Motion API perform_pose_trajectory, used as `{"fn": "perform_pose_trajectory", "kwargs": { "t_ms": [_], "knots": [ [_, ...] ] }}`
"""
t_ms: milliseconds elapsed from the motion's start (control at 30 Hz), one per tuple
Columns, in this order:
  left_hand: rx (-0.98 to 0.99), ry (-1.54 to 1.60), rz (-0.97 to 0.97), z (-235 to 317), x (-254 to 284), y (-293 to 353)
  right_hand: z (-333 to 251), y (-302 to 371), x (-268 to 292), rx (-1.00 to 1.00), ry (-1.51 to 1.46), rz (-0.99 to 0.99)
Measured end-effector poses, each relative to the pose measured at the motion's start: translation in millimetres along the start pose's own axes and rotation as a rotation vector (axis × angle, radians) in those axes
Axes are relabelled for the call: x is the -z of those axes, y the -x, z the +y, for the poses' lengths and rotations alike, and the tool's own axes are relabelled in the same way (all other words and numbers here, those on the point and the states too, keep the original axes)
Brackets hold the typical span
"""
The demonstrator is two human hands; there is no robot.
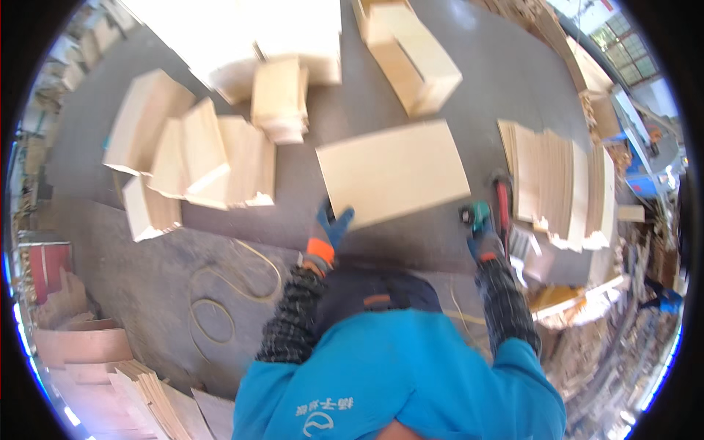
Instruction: Assembling wooden boxes using a pneumatic nail gun to attach side panels to base pieces.
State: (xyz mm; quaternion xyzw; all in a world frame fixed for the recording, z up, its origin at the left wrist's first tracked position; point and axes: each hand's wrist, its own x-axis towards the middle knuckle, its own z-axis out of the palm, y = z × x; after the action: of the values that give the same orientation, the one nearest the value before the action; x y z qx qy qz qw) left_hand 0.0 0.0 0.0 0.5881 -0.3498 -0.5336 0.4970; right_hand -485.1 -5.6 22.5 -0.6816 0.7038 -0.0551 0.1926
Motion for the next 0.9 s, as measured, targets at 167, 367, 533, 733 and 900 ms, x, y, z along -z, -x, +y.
{"fn": "perform_pose_trajectory", "kwargs": {
  "t_ms": [167,367,533,733,900],
  "knots": [
    [0.035,-0.024,0.066,25,8,17,-41,-57,53,-0.011,-0.399,0.269],
    [0.069,-0.140,0.024,29,-1,0,-12,-225,-24,-0.498,-1.348,-0.317],
    [0.166,-0.160,-0.027,61,-14,3,-5,-246,-101,0.190,-0.955,-0.176],
    [0.240,0.276,-0.044,49,38,35,-92,-159,10,0.098,-1.327,-0.500],
    [0.139,-0.012,-0.256,13,39,44,-98,-79,88,-0.192,-1.172,-0.304]
  ]
}}
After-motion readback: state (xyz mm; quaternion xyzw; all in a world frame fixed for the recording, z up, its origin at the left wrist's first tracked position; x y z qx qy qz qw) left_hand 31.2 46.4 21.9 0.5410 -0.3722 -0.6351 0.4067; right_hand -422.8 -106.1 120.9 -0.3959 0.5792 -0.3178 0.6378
